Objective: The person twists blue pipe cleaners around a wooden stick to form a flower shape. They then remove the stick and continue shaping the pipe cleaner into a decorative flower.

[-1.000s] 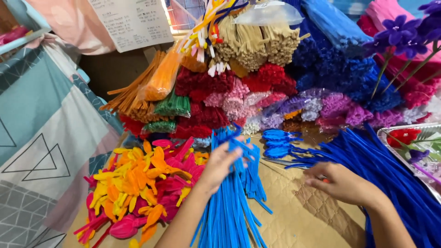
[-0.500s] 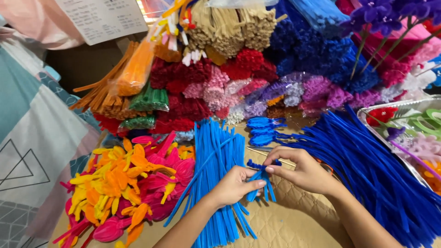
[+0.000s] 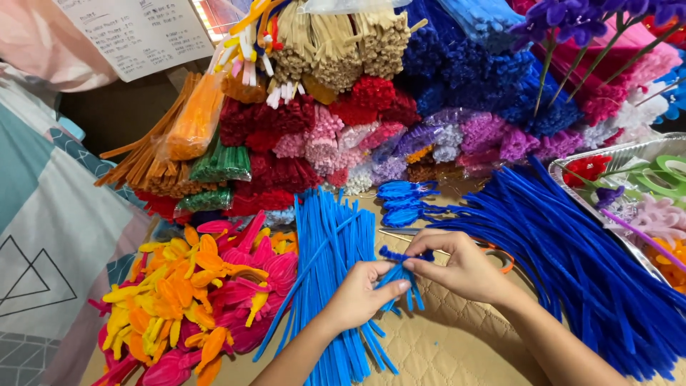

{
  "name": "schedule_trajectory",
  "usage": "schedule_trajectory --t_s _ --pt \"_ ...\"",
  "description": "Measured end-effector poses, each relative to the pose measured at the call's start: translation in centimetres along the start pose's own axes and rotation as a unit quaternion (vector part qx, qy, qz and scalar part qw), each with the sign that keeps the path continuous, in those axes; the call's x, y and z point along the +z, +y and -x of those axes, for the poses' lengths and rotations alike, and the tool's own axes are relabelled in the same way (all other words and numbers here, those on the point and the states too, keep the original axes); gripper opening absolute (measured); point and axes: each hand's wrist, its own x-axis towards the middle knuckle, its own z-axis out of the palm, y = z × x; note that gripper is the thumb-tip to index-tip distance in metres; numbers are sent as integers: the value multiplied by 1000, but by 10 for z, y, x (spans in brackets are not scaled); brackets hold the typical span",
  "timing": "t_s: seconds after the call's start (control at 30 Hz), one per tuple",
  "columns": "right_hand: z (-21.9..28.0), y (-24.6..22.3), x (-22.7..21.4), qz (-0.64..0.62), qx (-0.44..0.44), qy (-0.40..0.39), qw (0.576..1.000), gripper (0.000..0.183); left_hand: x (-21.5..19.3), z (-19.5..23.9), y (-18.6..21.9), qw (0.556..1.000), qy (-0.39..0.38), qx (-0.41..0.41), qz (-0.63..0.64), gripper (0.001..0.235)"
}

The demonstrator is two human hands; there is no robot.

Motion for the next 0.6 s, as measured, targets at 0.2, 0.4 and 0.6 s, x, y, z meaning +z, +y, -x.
schedule_trajectory --t_s 0.2,0.4,0.6 --pt "0 -11 -19 156 -108 -31 981 17 -14 11 69 965 160 111 -176 57" --pt "2 -8 -23 178 -90 -72 977 19 -15 11 61 796 156 327 -485 14" --pt "2 -5 -23 192 -94 -78 974 20 -19 9 47 632 137 361 -672 15"
